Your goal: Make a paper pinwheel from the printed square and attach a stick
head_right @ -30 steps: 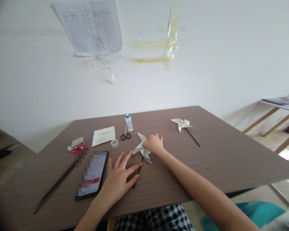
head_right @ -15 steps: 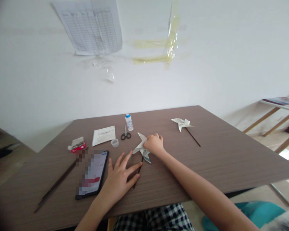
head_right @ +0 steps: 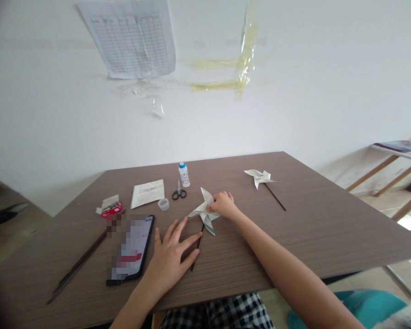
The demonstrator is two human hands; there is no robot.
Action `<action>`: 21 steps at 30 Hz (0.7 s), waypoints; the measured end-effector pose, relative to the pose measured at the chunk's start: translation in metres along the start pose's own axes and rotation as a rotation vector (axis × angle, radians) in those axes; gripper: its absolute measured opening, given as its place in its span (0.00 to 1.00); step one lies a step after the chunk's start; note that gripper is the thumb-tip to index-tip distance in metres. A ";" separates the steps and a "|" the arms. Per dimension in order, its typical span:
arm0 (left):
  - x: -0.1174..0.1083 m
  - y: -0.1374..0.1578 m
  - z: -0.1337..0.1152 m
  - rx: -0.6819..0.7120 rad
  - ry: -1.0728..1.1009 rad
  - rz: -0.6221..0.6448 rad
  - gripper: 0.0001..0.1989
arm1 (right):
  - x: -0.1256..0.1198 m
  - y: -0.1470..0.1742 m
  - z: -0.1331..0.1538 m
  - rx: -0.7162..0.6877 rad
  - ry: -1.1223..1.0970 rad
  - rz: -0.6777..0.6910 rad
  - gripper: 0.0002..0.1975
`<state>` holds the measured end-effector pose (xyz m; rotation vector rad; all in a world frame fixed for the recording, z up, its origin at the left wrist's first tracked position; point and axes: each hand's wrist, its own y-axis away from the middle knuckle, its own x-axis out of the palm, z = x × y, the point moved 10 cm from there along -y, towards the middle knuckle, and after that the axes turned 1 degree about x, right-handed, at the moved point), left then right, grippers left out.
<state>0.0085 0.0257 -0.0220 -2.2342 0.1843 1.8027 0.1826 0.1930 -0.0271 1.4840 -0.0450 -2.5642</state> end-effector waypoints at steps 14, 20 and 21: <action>-0.004 0.002 -0.003 0.030 0.061 0.011 0.22 | -0.012 -0.008 -0.028 -0.115 -0.653 0.097 0.23; -0.004 0.002 -0.002 0.016 0.069 0.001 0.21 | -0.022 -0.012 -0.042 -0.132 -0.809 0.114 0.29; -0.004 0.002 -0.002 0.017 0.070 0.003 0.21 | -0.019 -0.012 -0.041 -0.135 -0.781 0.129 0.29</action>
